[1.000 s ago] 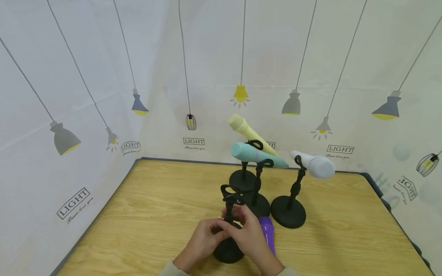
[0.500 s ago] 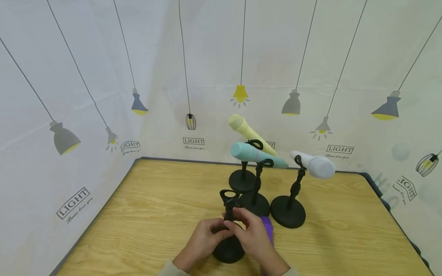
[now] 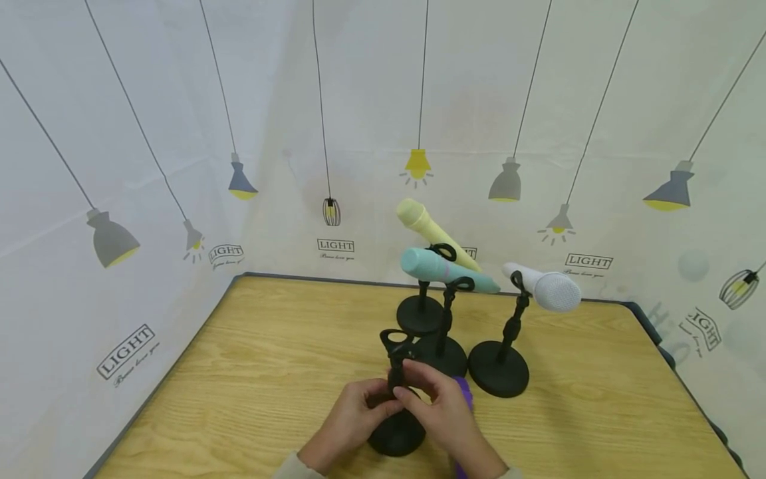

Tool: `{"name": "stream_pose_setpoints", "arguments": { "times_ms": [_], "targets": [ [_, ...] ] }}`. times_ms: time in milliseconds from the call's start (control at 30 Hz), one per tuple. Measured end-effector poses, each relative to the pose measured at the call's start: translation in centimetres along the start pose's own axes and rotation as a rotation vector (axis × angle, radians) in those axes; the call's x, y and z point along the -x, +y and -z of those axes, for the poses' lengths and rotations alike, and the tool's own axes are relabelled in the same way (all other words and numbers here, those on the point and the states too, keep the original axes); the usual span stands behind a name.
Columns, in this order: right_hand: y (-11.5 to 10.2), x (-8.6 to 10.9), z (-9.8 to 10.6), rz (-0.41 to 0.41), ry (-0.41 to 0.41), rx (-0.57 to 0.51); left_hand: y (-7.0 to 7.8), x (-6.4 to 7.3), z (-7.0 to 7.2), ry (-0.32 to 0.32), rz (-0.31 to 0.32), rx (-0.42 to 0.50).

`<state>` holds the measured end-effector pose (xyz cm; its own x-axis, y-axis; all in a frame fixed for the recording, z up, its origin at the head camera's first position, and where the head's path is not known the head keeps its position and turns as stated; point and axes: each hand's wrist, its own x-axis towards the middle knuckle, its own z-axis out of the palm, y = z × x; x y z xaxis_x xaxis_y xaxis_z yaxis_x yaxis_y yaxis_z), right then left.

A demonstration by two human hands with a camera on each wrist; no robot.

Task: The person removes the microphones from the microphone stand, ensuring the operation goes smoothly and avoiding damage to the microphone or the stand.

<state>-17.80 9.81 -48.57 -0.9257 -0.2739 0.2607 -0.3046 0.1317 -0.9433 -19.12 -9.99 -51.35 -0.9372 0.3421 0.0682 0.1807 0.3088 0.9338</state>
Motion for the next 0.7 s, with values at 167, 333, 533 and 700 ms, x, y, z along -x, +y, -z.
{"name": "stream_pose_setpoints", "arguments": {
  "times_ms": [167, 333, 533, 700],
  "targets": [
    [-0.2, 0.0, 0.1, -0.039, 0.073, -0.014, -0.2, -0.2, 0.3, 0.027, -0.005, -0.018],
    [-0.2, -0.3, 0.2, -0.023, 0.073, -0.023, -0.6, -0.4, 0.9, 0.051, -0.017, -0.033],
    [-0.3, -0.7, 0.1, -0.032, 0.06, 0.001, -1.0, -0.8, 1.9, 0.09, 0.022, -0.063],
    [-0.5, -1.5, -0.1, -0.017, 0.013, 0.026, -1.4, -1.2, 3.0, 0.138, 0.036, -0.089]
  ]
}}
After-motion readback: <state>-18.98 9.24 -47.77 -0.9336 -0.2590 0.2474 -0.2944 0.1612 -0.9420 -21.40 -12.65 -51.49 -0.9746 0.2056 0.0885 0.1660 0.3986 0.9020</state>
